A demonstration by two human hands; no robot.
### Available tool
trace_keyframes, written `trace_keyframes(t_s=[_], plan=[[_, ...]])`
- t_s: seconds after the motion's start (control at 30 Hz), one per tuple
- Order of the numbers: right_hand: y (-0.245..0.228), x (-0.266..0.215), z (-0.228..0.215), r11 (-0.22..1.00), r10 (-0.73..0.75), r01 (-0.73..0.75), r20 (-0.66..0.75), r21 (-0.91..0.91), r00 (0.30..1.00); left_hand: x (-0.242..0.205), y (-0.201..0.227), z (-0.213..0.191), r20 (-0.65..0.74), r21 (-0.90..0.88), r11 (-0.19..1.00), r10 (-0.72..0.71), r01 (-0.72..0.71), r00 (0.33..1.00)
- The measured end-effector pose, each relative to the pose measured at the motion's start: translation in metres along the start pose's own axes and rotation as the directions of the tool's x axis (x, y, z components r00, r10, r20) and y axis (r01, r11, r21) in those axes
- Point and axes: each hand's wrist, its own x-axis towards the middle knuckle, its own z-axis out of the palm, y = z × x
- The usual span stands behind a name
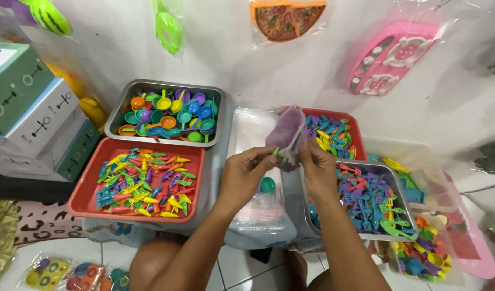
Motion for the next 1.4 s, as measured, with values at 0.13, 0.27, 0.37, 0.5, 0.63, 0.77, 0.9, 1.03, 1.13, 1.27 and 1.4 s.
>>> trace_keyframes(t_s=[0.13, 0.27, 0.37, 0.5, 0.63, 0.77, 0.9, 1.03, 1.13, 1.27, 1.4], plan=[[0.013, 0.003, -0.012, 1.0, -0.015, 0.007, 0.287, 0.028, 0.958, 0.001, -0.008, -0.006, 0.007, 0.049, 0.999, -0.005, 0.005, 1.0], [0.023, 0.003, -0.022, 0.995, 0.017, -0.049, 0.338, 0.089, 0.941, 0.001, -0.016, -0.008, 0.033, -0.036, 0.997, -0.065, 0.066, 0.997], [0.034, 0.003, -0.018, 0.997, 0.004, -0.027, 0.313, 0.069, 0.95, 0.001, -0.032, -0.013, 0.04, -0.147, 0.982, -0.111, 0.115, 0.993], [0.017, -0.003, -0.01, 0.996, 0.051, -0.071, 0.317, 0.049, 0.947, 0.003, -0.033, -0.019, 0.072, -0.152, 0.985, -0.068, 0.078, 0.995], [0.017, -0.004, -0.013, 0.999, 0.001, -0.018, 0.35, 0.044, 0.937, -0.005, -0.015, -0.019, 0.135, 0.038, 0.999, -0.035, 0.03, 0.99], [0.005, -0.004, -0.006, 0.987, -0.076, 0.119, 0.331, -0.111, 0.94, -0.008, -0.005, -0.016, 0.156, 0.075, 0.997, -0.002, -0.01, 0.988], [0.013, -0.005, -0.001, 0.983, -0.003, 0.045, 0.229, -0.179, 0.973, -0.009, 0.002, -0.013, 0.124, 0.168, 0.985, 0.01, -0.031, 0.992], [0.014, 0.012, -0.01, 0.777, 0.399, -0.347, 0.016, 0.525, 0.917, -0.007, 0.031, -0.012, 0.08, 0.487, 0.869, 0.055, -0.087, 0.995], [0.019, 0.026, -0.034, 0.582, 0.466, -0.385, 0.094, 0.717, 0.88, -0.003, 0.023, -0.023, 0.119, 0.735, 0.67, 0.027, -0.106, 0.993], [-0.001, 0.031, -0.055, 0.622, 0.485, -0.43, 0.109, 0.654, 0.868, 0.0, 0.0, -0.03, 0.235, 0.911, 0.358, -0.04, -0.206, 0.971], [0.02, 0.03, -0.066, 0.647, 0.509, -0.493, 0.151, 0.582, 0.847, -0.008, 0.008, -0.013, 0.268, 0.938, 0.23, 0.001, -0.261, 0.963]])
